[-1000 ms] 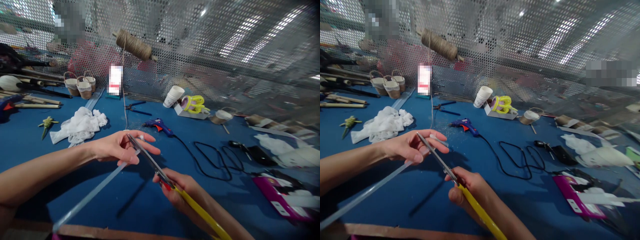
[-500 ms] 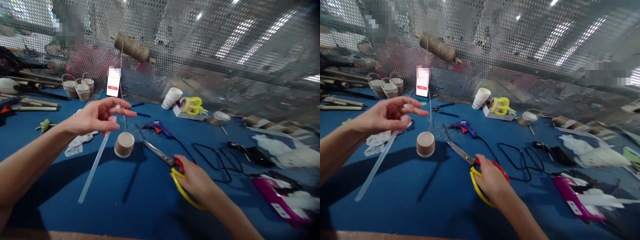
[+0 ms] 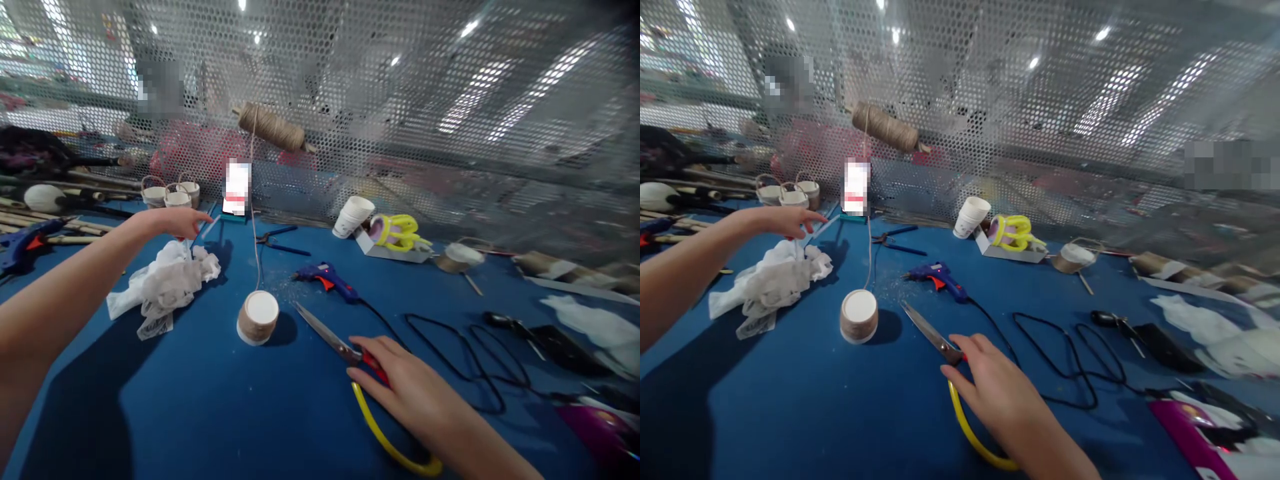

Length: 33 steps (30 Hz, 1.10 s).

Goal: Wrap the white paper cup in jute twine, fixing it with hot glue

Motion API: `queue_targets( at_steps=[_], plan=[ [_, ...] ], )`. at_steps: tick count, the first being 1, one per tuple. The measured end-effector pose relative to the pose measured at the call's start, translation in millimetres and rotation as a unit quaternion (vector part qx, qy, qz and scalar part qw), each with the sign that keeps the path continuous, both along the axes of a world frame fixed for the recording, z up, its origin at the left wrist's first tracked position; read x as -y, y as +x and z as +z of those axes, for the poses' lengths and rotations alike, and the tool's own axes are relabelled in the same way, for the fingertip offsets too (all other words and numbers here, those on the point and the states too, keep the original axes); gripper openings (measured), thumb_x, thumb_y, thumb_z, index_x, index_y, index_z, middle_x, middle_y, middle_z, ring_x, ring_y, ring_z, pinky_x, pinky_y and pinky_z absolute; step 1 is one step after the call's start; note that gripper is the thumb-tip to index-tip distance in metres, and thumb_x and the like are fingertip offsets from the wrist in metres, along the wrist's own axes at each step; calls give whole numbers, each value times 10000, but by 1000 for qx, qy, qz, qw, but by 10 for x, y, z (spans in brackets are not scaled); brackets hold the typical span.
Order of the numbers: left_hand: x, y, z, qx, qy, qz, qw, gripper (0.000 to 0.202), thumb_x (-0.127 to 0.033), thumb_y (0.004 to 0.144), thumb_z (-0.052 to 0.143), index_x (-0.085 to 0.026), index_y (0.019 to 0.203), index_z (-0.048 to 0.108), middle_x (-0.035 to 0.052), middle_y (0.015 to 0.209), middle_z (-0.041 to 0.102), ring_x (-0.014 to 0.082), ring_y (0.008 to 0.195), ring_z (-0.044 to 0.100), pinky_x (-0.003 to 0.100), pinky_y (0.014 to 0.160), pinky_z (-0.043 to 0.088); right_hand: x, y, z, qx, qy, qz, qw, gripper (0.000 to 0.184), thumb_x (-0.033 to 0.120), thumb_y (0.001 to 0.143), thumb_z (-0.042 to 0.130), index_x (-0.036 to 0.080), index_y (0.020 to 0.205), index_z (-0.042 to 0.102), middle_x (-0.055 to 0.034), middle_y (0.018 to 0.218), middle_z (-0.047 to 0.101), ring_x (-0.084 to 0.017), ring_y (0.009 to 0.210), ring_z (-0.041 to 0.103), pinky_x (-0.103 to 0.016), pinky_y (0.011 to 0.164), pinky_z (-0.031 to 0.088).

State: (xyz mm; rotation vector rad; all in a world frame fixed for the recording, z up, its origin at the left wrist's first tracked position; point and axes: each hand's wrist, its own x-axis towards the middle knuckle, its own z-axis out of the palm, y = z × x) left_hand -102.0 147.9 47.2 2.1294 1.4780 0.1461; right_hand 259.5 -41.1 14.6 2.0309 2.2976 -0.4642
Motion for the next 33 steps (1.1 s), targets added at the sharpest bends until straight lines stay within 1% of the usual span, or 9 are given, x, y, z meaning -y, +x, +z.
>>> queue_targets(
  at_steps=[3, 6, 12, 14, 19, 23, 26, 29, 33],
  plan=[
    [53, -48, 76, 20, 57, 0, 998, 477, -55, 585, 478, -127, 1049, 563, -51, 508, 546, 66, 401, 436, 154, 393, 285, -34, -21, 88, -51, 33, -10, 998, 379, 371, 792, 436, 135, 1061, 560, -123, 966, 597, -226, 808, 586, -376, 733, 453],
    [227, -7, 295, 61, 101, -19, 993, 326, -83, 656, 484, -157, 956, 589, -81, 479, 492, 41, 429, 428, 130, 428, 288, -88, -124, 261, -134, 60, -23, 989, 313, 398, 799, 438, 176, 956, 594, -80, 886, 625, -192, 756, 584, -333, 692, 452],
    [739, 621, 658, 313, 128, -47, 940, 214, -141, 686, 592, -124, 898, 612, -3, 572, 521, 75, 461, 469, 196, 436, 322, -265, -495, 517, -375, 28, 20, 926, 352, 415, 779, 469, 166, 1010, 560, -68, 901, 634, -143, 694, 566, -278, 606, 454],
    [876, 880, 613, 360, 123, -76, 922, 193, -120, 678, 590, -123, 871, 602, 1, 584, 528, 73, 452, 471, 195, 428, 347, -284, -617, 511, -413, 13, 62, 909, 380, 387, 760, 512, 157, 1061, 533, -71, 927, 628, -137, 735, 561, -270, 640, 453],
    [1026, 1204, 311, 450, 68, -64, 888, 185, -161, 705, 590, -115, 880, 550, -23, 573, 508, 71, 468, 480, 189, 448, 384, -232, -736, 412, -442, -58, 84, 891, 185, 323, 784, 506, 161, 804, 593, -2, 631, 606, -80, 553, 505, -205, 519, 406],
    [1087, 1163, 208, 564, -9, -43, 824, 322, -187, 726, 588, -130, 1022, 473, 34, 809, 571, 87, 583, 545, 218, 542, 439, -430, -457, 359, -462, 76, -9, 884, 178, 329, 800, 475, 170, 819, 552, 1, 684, 610, -80, 550, 518, -211, 531, 430],
    [1266, 1125, 229, 528, -78, -68, 843, 214, -220, 744, 579, -125, 928, 527, 22, 711, 576, 83, 544, 527, 200, 508, 416, -734, -102, 261, -309, 169, -150, 924, 116, 168, 814, 421, 160, 877, 519, 4, 707, 596, -83, 608, 542, -216, 612, 443],
    [1561, 1178, 195, 467, -231, -137, 843, 132, -212, 748, 558, -134, 854, 546, 0, 651, 549, 86, 534, 522, 209, 516, 420, -971, 169, 79, -227, 129, -198, 945, 148, 153, 825, 412, 115, 820, 555, -44, 742, 593, -119, 639, 558, -273, 625, 457],
    [1884, 1388, -77, 404, -392, -136, 815, 104, -163, 702, 578, -133, 790, 530, -35, 612, 500, 70, 535, 496, 205, 533, 401, -1060, 256, -166, -151, 48, -198, 967, 261, 290, 823, 492, 145, 1038, 526, -62, 1035, 553, -168, 866, 556, -365, 730, 467]
  ],
)
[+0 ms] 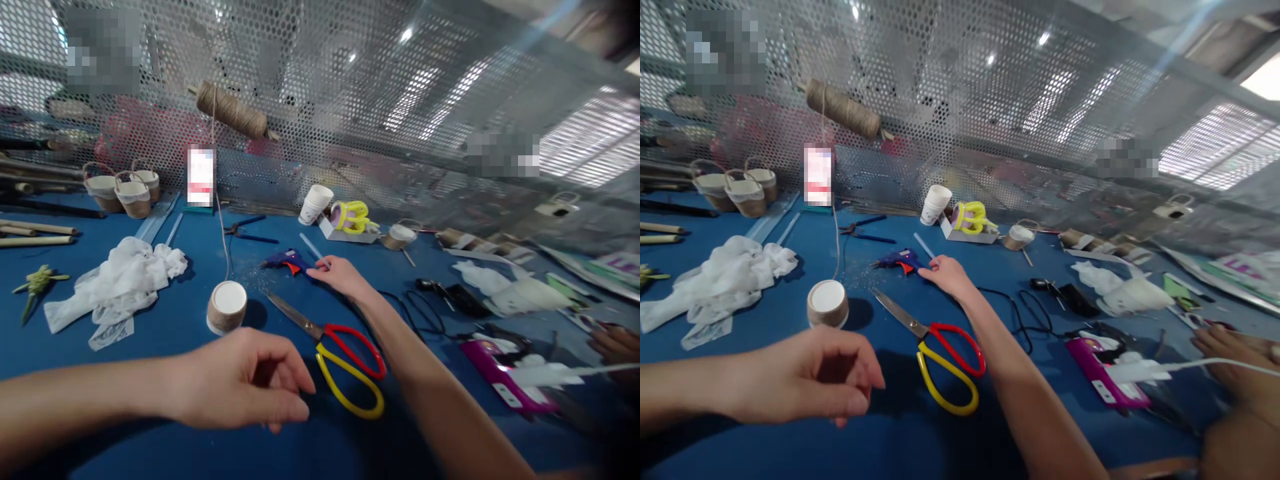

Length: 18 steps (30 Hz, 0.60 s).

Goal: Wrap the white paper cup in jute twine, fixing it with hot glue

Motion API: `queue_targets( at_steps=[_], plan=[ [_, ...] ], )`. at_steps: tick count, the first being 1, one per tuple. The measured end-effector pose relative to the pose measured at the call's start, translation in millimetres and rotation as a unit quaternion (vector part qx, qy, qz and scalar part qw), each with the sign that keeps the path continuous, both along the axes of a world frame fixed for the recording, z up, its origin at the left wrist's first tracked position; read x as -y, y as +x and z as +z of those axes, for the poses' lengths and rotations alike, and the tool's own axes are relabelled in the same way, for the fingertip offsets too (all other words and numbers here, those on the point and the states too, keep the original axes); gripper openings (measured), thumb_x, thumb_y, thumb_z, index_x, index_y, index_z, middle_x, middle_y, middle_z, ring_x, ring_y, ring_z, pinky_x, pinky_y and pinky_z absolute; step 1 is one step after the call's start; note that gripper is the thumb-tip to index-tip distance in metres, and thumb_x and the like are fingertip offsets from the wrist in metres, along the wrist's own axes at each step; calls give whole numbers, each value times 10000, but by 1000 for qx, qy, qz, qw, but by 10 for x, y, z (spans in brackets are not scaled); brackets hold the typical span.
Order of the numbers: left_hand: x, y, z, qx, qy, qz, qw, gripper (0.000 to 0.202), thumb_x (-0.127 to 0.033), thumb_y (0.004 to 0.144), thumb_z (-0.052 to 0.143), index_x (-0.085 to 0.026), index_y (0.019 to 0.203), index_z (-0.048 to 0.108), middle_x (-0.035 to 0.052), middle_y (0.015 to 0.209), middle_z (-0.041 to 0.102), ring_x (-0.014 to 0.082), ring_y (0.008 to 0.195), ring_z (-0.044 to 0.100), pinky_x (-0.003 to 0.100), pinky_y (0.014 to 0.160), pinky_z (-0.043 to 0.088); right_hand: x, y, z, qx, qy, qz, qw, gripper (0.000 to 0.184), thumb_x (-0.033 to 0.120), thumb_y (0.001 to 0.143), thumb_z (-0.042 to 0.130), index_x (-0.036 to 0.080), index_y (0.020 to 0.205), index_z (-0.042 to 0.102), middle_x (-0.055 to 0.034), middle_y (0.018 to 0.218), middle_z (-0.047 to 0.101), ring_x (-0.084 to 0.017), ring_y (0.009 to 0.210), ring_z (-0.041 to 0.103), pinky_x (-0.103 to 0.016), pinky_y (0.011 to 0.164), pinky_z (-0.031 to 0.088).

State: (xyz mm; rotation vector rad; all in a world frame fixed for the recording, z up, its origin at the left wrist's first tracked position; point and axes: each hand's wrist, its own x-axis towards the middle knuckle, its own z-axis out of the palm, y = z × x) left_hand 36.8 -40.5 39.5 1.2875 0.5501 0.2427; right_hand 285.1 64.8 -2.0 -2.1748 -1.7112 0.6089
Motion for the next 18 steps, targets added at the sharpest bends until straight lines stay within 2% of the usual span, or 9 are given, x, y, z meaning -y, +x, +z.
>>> queue_targets(
  at_steps=[4, 7, 10, 13, 15, 18],
  plan=[
    [91, 256, -356, 6, -68, 47, 997, 123, -163, 690, 573, -126, 791, 514, -33, 600, 497, 72, 515, 473, 217, 520, 378, 37, -63, -99, 18, -20, -12, 1000, 284, 303, 830, 479, 162, 1074, 512, -59, 1090, 531, -181, 903, 546, -373, 744, 465],
    [34, 446, -490, 60, -123, 141, 980, 144, -184, 701, 572, -117, 811, 506, -13, 626, 509, 82, 548, 480, 241, 570, 390, 126, -124, -61, 6, 18, -42, 999, 253, 328, 797, 517, 126, 940, 567, -40, 904, 593, -160, 764, 570, -317, 656, 469],
    [-104, 636, -492, 132, -131, 264, 947, 185, -193, 722, 570, -108, 875, 508, 32, 732, 540, 88, 618, 488, 256, 655, 388, 305, -216, 47, -26, 94, -60, 993, 260, 381, 716, 566, 126, 762, 579, 3, 618, 562, -136, 573, 528, -256, 541, 412],
    [-250, 807, -440, 174, -117, 406, 889, 270, -168, 698, 611, -118, 941, 507, 53, 848, 531, 109, 757, 492, 247, 744, 371, 542, -368, 156, -54, 176, -65, 981, 298, 436, 667, 574, 151, 751, 556, 32, 561, 493, -113, 527, 455, -242, 525, 370],
    [-311, 889, -415, 235, -112, 419, 870, 269, -194, 697, 622, -126, 934, 513, 52, 875, 541, 117, 802, 505, 241, 759, 374, 691, -491, 190, -75, 208, -66, 973, 319, 455, 660, 559, 158, 776, 539, 54, 524, 432, -101, 479, 394, -235, 468, 333],
    [-345, 941, -411, 295, -86, 408, 860, 204, -232, 713, 611, -133, 870, 526, 32, 812, 568, 115, 750, 524, 248, 737, 390, 852, -642, 181, -105, 223, -56, 967, 281, 424, 669, 544, 160, 764, 524, 66, 511, 389, -86, 443, 341, -225, 420, 296]
  ],
)
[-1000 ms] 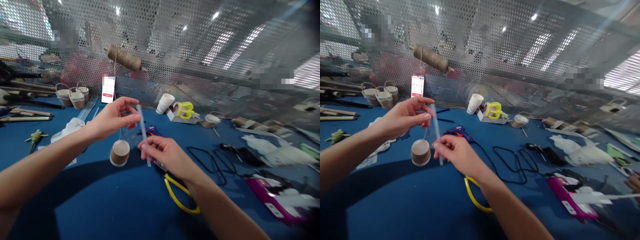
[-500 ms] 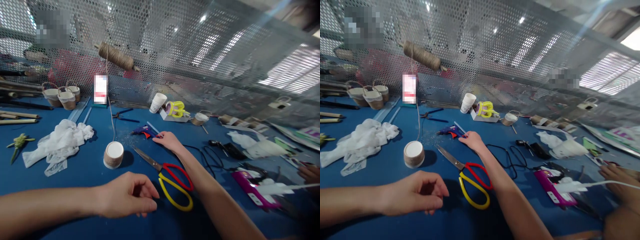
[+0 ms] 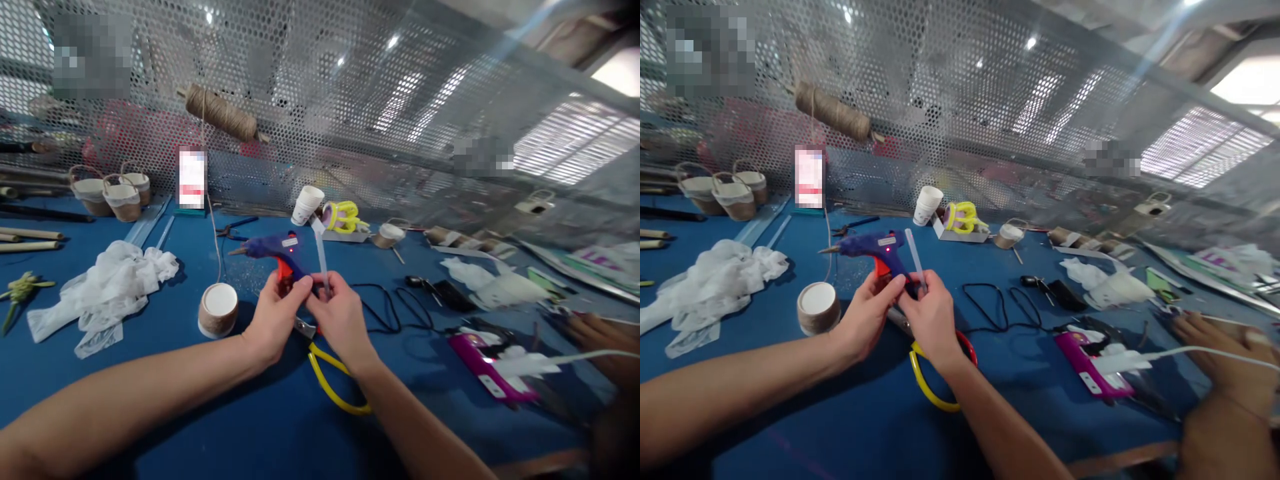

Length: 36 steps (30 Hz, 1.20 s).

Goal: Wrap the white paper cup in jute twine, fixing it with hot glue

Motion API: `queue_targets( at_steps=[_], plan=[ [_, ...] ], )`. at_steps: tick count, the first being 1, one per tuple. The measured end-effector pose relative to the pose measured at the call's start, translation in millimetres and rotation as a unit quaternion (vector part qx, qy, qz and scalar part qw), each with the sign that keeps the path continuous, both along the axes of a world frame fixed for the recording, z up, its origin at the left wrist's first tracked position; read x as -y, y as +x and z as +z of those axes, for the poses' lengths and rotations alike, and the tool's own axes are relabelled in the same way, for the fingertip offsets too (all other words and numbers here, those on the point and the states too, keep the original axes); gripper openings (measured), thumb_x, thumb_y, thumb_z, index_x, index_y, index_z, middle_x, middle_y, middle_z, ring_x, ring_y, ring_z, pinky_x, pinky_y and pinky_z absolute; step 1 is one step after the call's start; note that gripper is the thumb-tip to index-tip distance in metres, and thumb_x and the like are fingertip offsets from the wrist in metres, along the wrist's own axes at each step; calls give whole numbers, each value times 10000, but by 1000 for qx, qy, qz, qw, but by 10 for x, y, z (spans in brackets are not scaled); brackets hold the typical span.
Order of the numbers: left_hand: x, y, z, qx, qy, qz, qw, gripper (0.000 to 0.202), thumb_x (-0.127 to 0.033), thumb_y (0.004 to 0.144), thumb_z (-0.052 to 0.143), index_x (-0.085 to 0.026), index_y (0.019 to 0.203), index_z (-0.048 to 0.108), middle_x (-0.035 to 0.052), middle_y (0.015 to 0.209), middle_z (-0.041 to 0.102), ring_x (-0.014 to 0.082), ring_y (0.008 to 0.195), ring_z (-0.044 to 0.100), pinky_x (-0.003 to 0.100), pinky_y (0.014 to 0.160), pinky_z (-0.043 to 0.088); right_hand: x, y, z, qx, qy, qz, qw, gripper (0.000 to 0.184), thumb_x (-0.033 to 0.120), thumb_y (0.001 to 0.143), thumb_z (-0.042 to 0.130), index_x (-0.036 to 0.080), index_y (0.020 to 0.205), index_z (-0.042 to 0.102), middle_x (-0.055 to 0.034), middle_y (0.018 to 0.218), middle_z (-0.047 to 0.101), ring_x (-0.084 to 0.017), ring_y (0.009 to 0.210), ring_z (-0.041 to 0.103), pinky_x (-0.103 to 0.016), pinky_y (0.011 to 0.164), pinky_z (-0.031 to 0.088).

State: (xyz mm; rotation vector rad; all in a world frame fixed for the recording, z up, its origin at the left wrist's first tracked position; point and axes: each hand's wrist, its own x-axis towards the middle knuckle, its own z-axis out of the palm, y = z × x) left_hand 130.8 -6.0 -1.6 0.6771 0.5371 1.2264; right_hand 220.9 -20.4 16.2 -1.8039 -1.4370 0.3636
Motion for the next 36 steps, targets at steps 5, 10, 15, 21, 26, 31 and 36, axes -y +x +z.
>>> queue_targets(
  at_steps=[5, 10, 15, 21, 26, 31, 36],
  plan=[
    [-17, -71, -12, 15, 13, 0, 1000, 185, -237, 717, 617, -139, 858, 549, 16, 785, 590, 112, 740, 538, 251, 739, 396, 48, 35, 38, -200, 15, 87, 976, 239, 305, 625, 631, 163, 808, 571, 63, 548, 407, -78, 479, 362, -222, 461, 331],
    [-23, -162, 35, 13, -13, -88, 996, 223, -243, 718, 629, -145, 906, 560, 14, 750, 598, 111, 699, 558, 251, 695, 411, -68, 254, 284, -449, 97, 87, 884, 193, 375, 679, 582, 192, 730, 610, 11, 710, 533, -86, 612, 499, -233, 571, 433],
    [-14, -195, 22, 36, -57, -206, 976, 245, -286, 735, 612, -136, 922, 558, 25, 729, 601, 133, 661, 595, 234, 592, 426, -105, 288, 388, -471, 143, 110, 863, 198, 409, 680, 614, 214, 714, 615, 42, 629, 498, -55, 524, 461, -180, 462, 411],
    [12, -217, 9, 50, -70, -259, 962, 217, -271, 745, 604, -139, 912, 561, 27, 722, 614, 139, 653, 613, 242, 612, 430, -70, 238, 329, -441, 221, 109, 863, 152, 320, 641, 681, 200, 704, 612, 49, 666, 565, -43, 572, 528, -174, 547, 457],
    [12, -223, 0, 52, -66, -263, 961, 247, -275, 728, 625, -143, 926, 560, 26, 724, 617, 138, 652, 612, 234, 609, 420, -46, 227, 294, -380, 267, 94, 881, 88, 249, 671, 655, 203, 733, 613, 40, 690, 585, -60, 582, 546, -202, 545, 468],
    [14, -217, -43, 48, -45, -255, 965, 255, -255, 712, 645, -141, 925, 564, 21, 729, 615, 124, 650, 603, 267, 689, 425, -21, 221, 281, -337, 292, 87, 891, 45, 207, 692, 624, 214, 731, 603, 38, 688, 598, -80, 580, 565, -240, 561, 489],
    [36, -205, -25, 40, -28, -230, 972, 234, -238, 691, 662, -150, 887, 569, 2, 710, 603, 107, 641, 582, 271, 711, 425, -19, 211, 231, -344, 284, 75, 892, 53, 222, 688, 632, 204, 726, 601, 32, 667, 605, -92, 573, 577, -247, 540, 501]
  ],
)
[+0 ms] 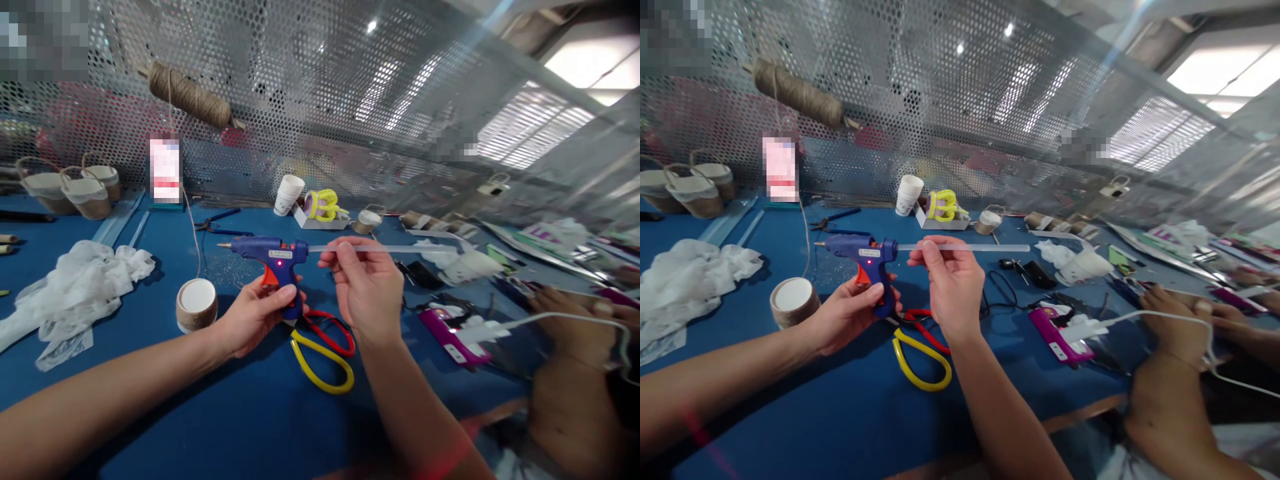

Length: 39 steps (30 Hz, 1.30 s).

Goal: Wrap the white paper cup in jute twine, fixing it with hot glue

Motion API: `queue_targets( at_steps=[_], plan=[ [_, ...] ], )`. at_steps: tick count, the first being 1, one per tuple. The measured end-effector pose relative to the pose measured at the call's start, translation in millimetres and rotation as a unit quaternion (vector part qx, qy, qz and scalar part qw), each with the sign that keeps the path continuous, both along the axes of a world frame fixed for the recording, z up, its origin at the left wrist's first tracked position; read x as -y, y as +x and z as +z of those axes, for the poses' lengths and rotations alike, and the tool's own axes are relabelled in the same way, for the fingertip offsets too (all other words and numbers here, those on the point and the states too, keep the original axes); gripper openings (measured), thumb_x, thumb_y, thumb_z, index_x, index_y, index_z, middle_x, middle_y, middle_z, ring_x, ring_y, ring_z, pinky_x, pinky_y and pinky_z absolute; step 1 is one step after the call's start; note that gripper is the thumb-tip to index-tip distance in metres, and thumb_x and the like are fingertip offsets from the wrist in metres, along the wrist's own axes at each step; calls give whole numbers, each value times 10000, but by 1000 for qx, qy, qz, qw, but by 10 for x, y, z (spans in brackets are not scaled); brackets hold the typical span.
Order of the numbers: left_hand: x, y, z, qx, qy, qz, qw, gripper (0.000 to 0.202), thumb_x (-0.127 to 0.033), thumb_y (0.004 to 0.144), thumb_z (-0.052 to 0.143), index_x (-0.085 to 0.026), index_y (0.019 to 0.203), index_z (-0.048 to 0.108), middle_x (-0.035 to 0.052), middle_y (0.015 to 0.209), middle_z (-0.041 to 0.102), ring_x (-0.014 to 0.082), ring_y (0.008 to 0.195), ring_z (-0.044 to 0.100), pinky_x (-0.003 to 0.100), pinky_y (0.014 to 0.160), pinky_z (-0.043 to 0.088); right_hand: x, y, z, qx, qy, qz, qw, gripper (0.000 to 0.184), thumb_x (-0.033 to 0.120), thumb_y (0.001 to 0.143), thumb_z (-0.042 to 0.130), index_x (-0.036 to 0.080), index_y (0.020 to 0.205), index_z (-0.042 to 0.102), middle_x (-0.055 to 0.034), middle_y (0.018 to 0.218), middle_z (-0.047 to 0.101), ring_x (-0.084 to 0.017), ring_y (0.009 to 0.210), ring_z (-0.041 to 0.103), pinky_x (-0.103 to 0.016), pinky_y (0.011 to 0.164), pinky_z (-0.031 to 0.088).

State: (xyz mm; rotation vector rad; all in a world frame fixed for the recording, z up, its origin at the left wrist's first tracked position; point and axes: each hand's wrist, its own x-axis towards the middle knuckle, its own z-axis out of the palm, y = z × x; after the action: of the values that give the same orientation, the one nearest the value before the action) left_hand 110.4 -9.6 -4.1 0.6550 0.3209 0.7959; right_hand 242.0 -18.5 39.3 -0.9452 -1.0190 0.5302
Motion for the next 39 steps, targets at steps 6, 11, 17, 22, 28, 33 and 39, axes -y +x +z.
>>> queue_targets(
  at_steps=[6, 11, 17, 22, 28, 33, 39],
  plan=[
    [4, 20, 11, -17, 26, 27, 999, 222, -221, 660, 683, -141, 832, 569, 3, 707, 601, 106, 641, 561, 269, 700, 416, -6, -27, -69, 14, -16, -11, 1000, 93, 268, 685, 640, 198, 705, 581, 36, 600, 596, -105, 551, 574, -265, 530, 494],
    [-6, 23, -3, -19, 48, 39, 998, 190, -204, 675, 668, -140, 821, 565, 5, 722, 604, 107, 660, 556, 257, 695, 402, -25, -62, -59, -41, -27, 14, 999, 134, 280, 662, 656, 190, 642, 559, 51, 558, 564, -82, 489, 537, -240, 486, 451],
    [-11, 20, -9, -41, 77, 57, 995, 186, -214, 668, 671, -151, 818, 580, -2, 733, 599, 110, 672, 539, 255, 688, 385, -25, -59, -60, -67, -60, 36, 995, 198, 337, 649, 658, 187, 618, 533, 52, 572, 555, -71, 485, 520, -232, 480, 433],
    [-16, 28, -11, -44, 74, 63, 994, 215, -214, 654, 681, -162, 845, 597, -7, 763, 607, 108, 696, 535, 259, 713, 377, -28, -52, -91, -73, -82, 45, 993, 261, 373, 668, 638, 189, 590, 470, 66, 535, 508, -63, 448, 494, -213, 432, 401],
    [-21, 20, 1, -41, 75, 67, 994, 183, -197, 676, 663, -158, 836, 585, -10, 741, 598, 100, 672, 534, 253, 702, 374, -1, -27, -61, -87, -94, 115, 985, 202, 355, 676, 629, 205, 774, 537, 56, 618, 566, -69, 494, 520, -212, 455, 424],
    [-16, 17, 10, -41, 83, 65, 994, 175, -193, 688, 652, -156, 843, 581, -5, 746, 594, 107, 678, 539, 259, 702, 381, 10, -35, -65, -98, -86, 111, 985, 111, 227, 660, 648, 181, 684, 549, 47, 580, 577, -66, 484, 523, -201, 455, 431],
    [-22, 26, -18, -31, 79, 64, 994, 185, -184, 687, 657, -161, 857, 591, -6, 781, 601, 96, 692, 527, 251, 711, 381, -2, -60, -76, -106, -82, 96, 986, 154, 248, 653, 664, 180, 619, 529, 53, 516, 557, -69, 435, 501, -197, 412, 413]
  ],
)
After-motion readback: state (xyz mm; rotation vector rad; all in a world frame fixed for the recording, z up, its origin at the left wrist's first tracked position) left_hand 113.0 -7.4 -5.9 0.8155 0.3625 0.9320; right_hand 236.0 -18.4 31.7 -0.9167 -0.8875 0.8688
